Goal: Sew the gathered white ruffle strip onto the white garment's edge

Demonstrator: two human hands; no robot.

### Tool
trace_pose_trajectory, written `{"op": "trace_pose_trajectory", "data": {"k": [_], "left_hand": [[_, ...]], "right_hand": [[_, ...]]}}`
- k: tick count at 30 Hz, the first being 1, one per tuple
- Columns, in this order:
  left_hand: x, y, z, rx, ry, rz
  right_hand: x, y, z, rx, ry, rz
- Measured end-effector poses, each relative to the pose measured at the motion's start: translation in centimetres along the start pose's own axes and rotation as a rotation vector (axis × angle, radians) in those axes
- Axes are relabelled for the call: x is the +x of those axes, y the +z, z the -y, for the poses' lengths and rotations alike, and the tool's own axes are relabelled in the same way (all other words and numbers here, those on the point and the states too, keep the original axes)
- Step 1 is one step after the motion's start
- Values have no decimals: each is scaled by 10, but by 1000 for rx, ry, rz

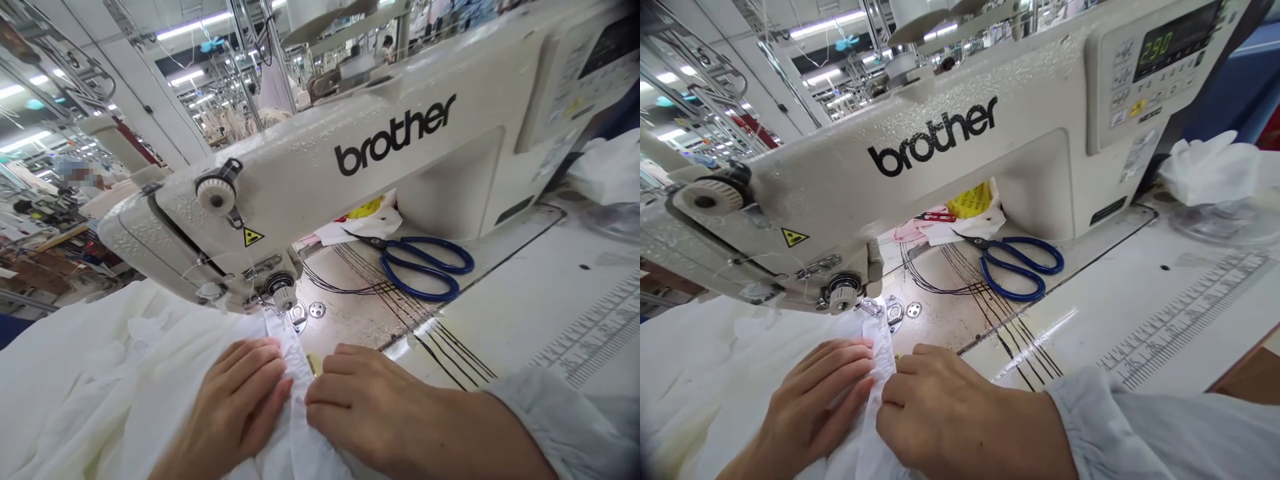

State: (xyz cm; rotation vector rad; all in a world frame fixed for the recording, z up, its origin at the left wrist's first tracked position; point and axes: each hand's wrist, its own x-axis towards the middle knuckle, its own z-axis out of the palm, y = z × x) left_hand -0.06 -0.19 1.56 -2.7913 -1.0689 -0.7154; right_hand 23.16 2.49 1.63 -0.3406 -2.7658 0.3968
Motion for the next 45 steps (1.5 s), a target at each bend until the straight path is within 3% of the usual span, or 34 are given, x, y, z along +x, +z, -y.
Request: {"op": "trace_pose_trajectory", "data": {"k": [9,15,24,32,37,40,43,45], "left_hand": [[-1,5,1,35,-49,-20],[3,5,16,59,-72,-59],[6,7,27,70,-123,-72],[3,7,29,56,-156,-23],[5,1,44,214,-84,33],[9,-2,30,281,-130,44],[8,2,-1,218,-289,-82],[3,8,-17,164,-323,-121]], "right_hand": [[-1,12,-3,96,26,-100],[15,20,-15,201,168,-195],[21,26,-23,257,188,-248],[20,23,-16,217,235,-192],[26,23,-18,151,267,-150],[27,22,-18,142,269,-132],[21,21,-16,89,231,-140],[15,21,-14,24,186,-163]]}}
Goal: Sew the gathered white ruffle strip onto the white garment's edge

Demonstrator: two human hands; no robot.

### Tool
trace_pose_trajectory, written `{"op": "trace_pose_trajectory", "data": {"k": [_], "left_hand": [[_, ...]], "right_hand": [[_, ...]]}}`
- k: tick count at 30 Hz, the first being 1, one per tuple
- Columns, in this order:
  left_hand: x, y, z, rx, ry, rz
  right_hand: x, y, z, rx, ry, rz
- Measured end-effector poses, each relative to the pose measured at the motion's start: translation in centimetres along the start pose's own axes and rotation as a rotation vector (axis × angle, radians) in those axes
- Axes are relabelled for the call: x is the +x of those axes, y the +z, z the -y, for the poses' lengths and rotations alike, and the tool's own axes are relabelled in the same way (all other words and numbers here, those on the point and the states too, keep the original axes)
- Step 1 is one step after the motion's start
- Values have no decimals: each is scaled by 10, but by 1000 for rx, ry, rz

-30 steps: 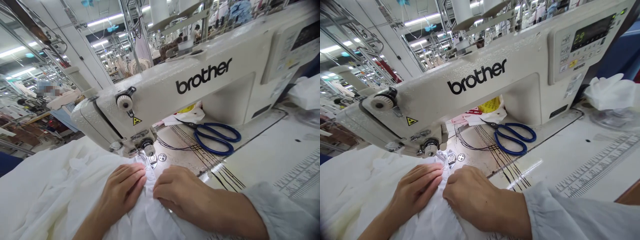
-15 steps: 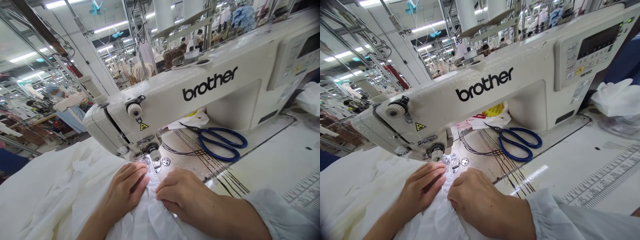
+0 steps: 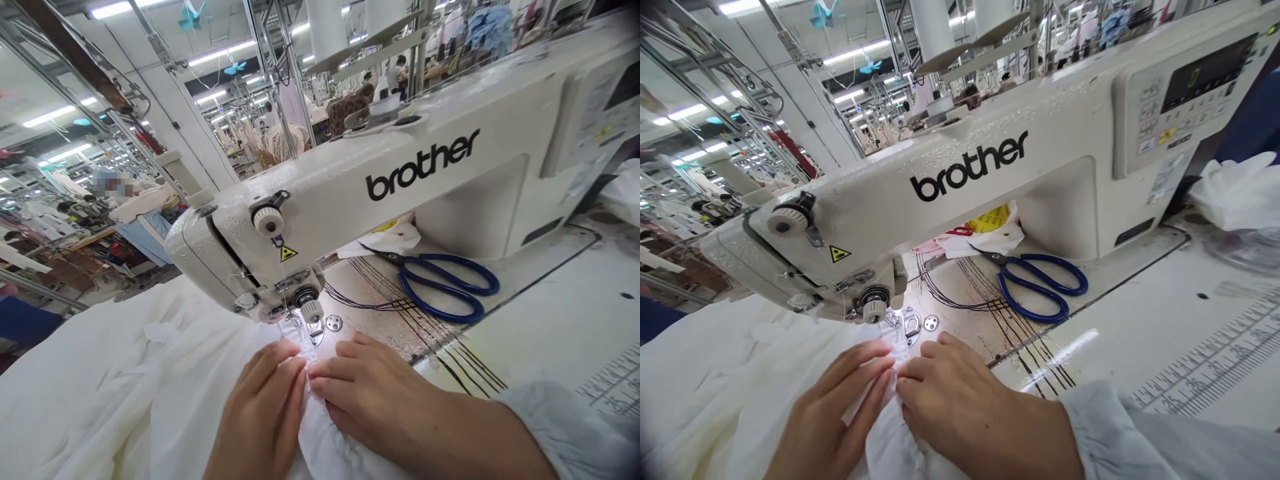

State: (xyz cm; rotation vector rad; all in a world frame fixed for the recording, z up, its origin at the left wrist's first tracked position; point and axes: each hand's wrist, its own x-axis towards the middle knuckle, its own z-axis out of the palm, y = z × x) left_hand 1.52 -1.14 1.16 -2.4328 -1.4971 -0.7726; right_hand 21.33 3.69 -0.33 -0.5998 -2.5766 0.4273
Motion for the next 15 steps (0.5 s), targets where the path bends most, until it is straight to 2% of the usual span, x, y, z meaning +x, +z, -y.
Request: {"op": "trace_pose_trajectory", "data": {"k": [5,15], "left_hand": [[-14,4,-1,35,24,44],[-5,4,15,52,57,108]], "right_hand": [[-12,-1,0,-47,-75,-19],[-3,7,-7,-88,-82,-10]]}}
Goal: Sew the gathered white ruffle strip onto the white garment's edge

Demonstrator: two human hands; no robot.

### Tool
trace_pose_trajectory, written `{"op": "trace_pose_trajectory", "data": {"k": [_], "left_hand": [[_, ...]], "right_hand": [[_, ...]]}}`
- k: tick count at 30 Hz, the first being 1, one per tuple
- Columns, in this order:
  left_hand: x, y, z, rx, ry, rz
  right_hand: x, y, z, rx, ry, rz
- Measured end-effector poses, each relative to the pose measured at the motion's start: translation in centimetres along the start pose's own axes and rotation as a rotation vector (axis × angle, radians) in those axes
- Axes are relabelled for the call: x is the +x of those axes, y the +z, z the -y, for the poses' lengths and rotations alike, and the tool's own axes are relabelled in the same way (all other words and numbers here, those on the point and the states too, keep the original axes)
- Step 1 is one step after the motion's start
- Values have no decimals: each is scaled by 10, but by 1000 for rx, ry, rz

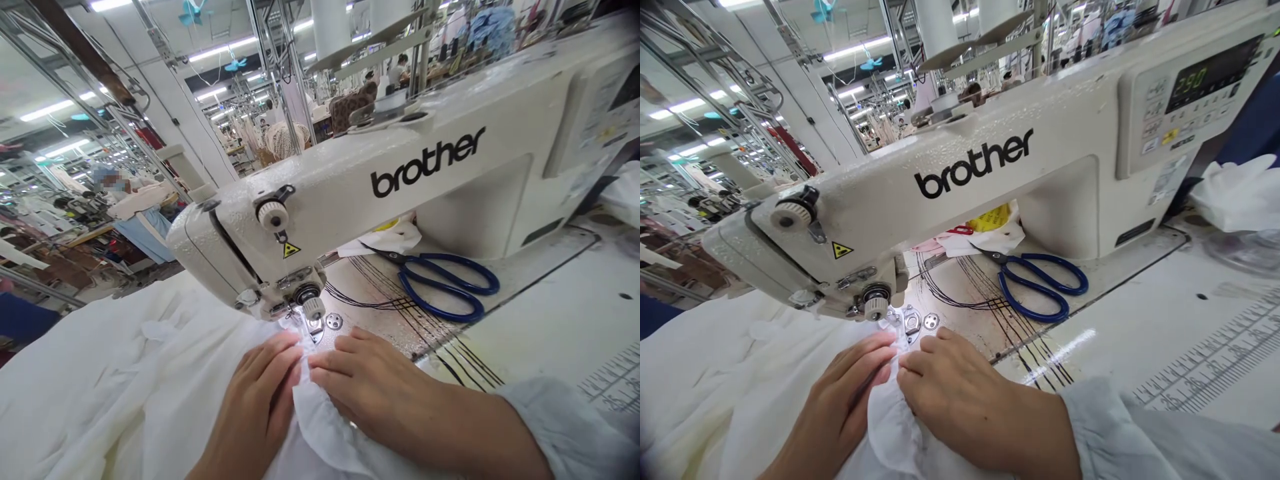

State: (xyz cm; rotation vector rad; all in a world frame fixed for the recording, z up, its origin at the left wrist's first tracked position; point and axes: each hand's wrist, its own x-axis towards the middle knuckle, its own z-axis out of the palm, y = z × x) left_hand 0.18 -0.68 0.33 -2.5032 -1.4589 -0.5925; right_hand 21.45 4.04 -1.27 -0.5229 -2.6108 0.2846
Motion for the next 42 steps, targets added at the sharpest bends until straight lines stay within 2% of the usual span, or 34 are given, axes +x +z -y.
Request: {"op": "trace_pose_trajectory", "data": {"k": [4,8,12,15,23,34,40,42], "left_hand": [[3,0,9,5,1,15],[4,-1,9,-57,105,-38],[4,-2,6,-140,138,-64],[5,-2,5,-150,110,-65],[4,-2,6,-158,104,-28],[3,-1,7,-176,100,4],[11,4,15,-142,32,-19],[13,6,18,-133,15,-25]], "right_hand": [[5,1,-4,-58,-24,-28],[0,-11,1,-145,-86,-22],[-7,-19,13,-295,-172,-151],[-8,-19,19,-323,-161,-214],[-12,-26,23,-269,-101,-201],[-10,-27,18,-174,-131,-132],[1,-17,4,-73,-67,31],[6,-15,0,-39,-46,48]]}}
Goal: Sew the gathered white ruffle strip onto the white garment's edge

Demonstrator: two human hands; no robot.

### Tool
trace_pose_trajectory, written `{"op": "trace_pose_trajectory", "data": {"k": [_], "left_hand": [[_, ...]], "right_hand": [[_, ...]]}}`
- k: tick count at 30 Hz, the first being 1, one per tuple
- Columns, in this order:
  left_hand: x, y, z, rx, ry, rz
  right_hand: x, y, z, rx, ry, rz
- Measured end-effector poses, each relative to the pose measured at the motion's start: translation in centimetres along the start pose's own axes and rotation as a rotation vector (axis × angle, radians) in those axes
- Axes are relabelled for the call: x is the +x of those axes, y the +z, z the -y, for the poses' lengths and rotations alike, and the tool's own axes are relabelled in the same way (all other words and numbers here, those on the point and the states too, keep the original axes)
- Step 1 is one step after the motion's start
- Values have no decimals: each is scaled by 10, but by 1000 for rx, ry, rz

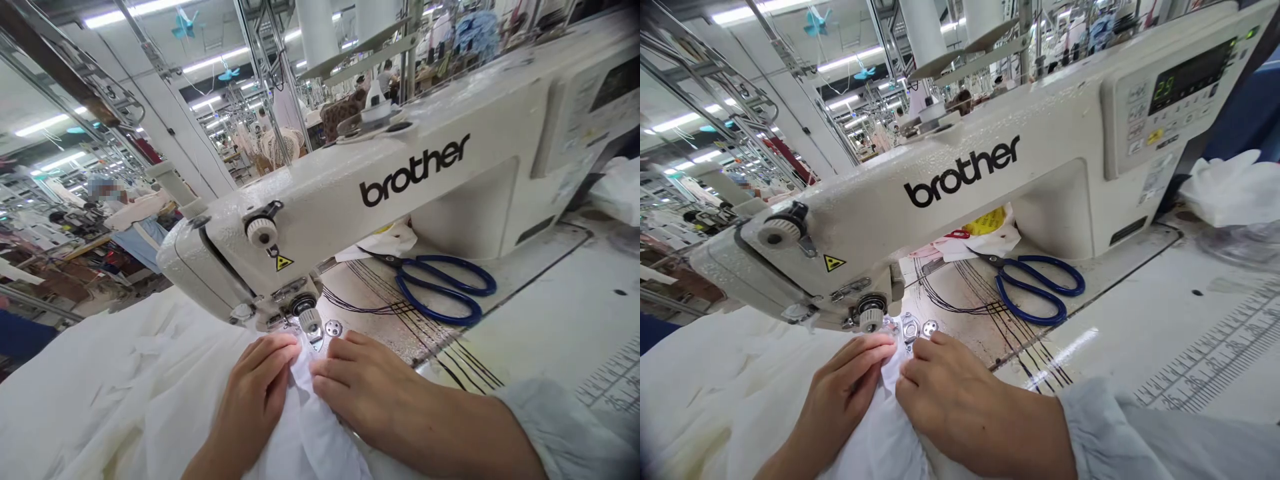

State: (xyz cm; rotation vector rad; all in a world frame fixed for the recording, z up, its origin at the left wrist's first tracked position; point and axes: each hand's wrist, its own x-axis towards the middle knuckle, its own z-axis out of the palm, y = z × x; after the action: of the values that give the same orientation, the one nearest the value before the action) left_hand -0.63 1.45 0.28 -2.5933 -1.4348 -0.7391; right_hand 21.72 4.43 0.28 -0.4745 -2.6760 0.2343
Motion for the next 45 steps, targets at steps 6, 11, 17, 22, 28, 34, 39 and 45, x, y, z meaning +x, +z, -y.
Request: {"op": "trace_pose_trajectory", "data": {"k": [6,11,17,22,28,34,39,45], "left_hand": [[0,1,2,-1,-25,-3],[-1,-1,-1,-20,-27,9],[-2,-9,-8,-42,42,13],[1,-23,-20,-68,10,119],[4,-18,-30,106,77,105],[0,-12,-35,66,39,37],[1,-10,-35,36,-13,29],[3,-10,-35,10,-19,9]], "right_hand": [[-1,3,-1,-11,15,-15],[-3,9,1,-1,47,-60],[-5,8,3,-4,20,-79],[-10,2,5,22,-33,-67],[2,2,-3,95,205,-92],[24,4,-15,100,365,-127],[39,0,-21,38,437,-90],[54,-3,-36,8,567,-54]]}}
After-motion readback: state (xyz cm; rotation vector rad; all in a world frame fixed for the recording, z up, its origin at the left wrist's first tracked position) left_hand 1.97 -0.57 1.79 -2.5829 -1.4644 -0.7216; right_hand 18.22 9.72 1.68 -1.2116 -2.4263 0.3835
